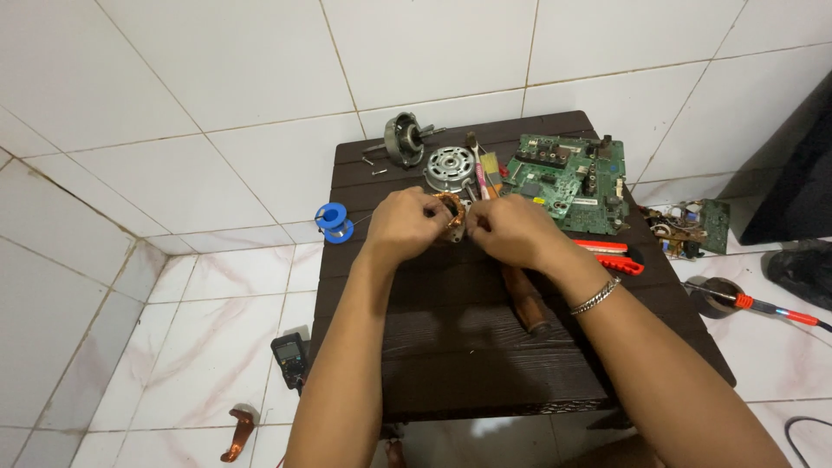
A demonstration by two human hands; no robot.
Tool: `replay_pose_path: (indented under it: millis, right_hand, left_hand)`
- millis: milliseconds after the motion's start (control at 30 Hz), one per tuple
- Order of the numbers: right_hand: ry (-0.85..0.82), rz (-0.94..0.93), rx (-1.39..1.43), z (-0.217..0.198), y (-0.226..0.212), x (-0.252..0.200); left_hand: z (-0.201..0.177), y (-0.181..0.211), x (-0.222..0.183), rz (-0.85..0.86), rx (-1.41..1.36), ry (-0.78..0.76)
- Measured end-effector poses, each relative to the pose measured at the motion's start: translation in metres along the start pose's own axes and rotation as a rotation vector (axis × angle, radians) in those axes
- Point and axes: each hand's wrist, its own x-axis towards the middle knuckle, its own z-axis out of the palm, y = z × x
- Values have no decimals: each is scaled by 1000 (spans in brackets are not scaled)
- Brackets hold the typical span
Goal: Reassembling a motor by threading wires through the housing and carefully positioning the stator.
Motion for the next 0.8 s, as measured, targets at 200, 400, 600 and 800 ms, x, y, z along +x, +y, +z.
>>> replay_pose_path:
  millis: [200,400,600,800]
  right_hand:
    - [70,4,61,8,-2,4]
    - [104,7,93,21,5,12]
    - [179,34,219,2,13,7]
    - [288,-136,1133,-21,6,-3]
  left_hand:
    - [-1,1,1,-24,-1,-12]
    - [-1,2,0,-14,-14,-12]
    - [-1,-6,1,18,-94,47]
    - [-12,-16,2,97,-131,176]
